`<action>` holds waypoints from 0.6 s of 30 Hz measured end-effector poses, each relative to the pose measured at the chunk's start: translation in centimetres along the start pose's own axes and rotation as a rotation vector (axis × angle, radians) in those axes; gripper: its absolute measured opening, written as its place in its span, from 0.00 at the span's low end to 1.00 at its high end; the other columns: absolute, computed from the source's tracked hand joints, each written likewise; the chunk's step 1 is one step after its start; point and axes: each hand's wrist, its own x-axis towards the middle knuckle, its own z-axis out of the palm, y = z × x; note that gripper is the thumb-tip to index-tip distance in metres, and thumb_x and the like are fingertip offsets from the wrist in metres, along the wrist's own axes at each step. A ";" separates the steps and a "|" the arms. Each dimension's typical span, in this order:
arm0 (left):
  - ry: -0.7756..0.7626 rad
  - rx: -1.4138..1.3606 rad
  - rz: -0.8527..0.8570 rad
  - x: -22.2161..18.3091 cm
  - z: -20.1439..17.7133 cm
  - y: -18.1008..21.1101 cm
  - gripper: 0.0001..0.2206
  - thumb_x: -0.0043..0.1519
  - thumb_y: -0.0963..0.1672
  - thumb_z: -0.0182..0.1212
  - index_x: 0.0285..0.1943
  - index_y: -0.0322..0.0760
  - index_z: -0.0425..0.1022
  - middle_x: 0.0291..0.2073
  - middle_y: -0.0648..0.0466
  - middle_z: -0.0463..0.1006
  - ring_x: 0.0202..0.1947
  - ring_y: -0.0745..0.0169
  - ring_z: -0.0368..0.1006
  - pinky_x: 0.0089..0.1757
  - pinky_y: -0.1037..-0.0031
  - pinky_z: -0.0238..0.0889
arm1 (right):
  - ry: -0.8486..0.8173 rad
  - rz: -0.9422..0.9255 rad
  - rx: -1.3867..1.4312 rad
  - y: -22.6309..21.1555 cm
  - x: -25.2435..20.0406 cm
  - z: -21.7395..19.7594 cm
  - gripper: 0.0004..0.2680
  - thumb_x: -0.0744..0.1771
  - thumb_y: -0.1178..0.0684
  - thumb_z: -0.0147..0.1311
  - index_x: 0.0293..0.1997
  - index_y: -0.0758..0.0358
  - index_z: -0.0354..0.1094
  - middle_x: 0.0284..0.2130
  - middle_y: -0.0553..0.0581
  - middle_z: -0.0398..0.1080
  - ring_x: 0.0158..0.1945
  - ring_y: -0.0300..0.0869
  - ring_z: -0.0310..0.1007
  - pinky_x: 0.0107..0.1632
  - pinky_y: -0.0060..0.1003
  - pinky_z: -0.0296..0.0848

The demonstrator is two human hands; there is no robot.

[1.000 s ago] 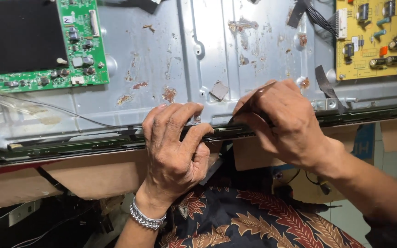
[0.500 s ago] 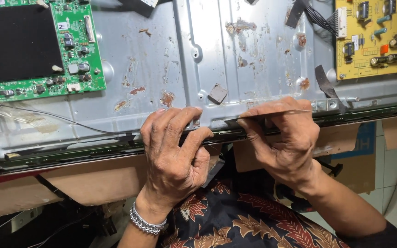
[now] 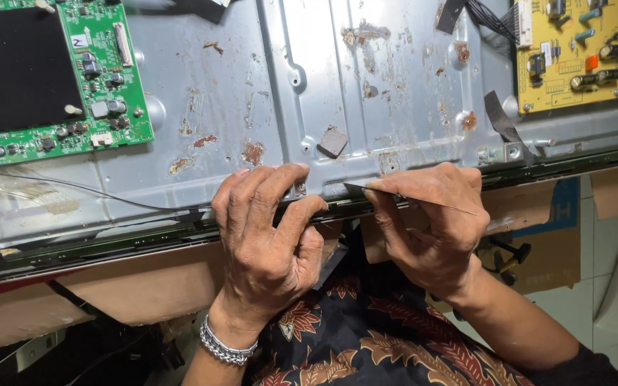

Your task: Disconnecting ribbon cables and scraping adhesive residue from a metal television chassis using a scraper.

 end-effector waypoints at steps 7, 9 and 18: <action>-0.004 -0.007 -0.004 0.1 0.0 0.0 0.10 0.54 0.38 0.53 0.40 0.37 0.77 0.52 0.46 0.76 0.54 0.44 0.69 0.59 0.50 0.57 | -0.066 -0.020 0.017 1.0 0.5 -0.3 0.05 0.68 0.58 0.63 0.45 0.57 0.72 0.35 0.49 0.78 0.33 0.37 0.73 0.47 0.34 0.59; 0.015 -0.001 0.006 0.1 0.1 0.1 0.10 0.53 0.38 0.53 0.40 0.37 0.78 0.52 0.46 0.76 0.54 0.45 0.70 0.59 0.51 0.57 | -0.097 -0.069 -0.003 1.1 1.2 -1.3 0.04 0.69 0.56 0.62 0.45 0.57 0.71 0.34 0.49 0.78 0.29 0.36 0.69 0.43 0.34 0.57; 0.089 0.129 -0.248 0.1 2.8 0.8 0.23 0.70 0.47 0.34 0.29 0.51 0.77 0.43 0.59 0.81 0.46 0.60 0.75 0.52 0.58 0.64 | -0.124 0.268 0.414 16.5 -13.4 -8.6 0.07 0.65 0.47 0.54 0.46 0.39 0.63 0.23 0.38 0.72 0.18 0.30 0.69 0.26 0.23 0.78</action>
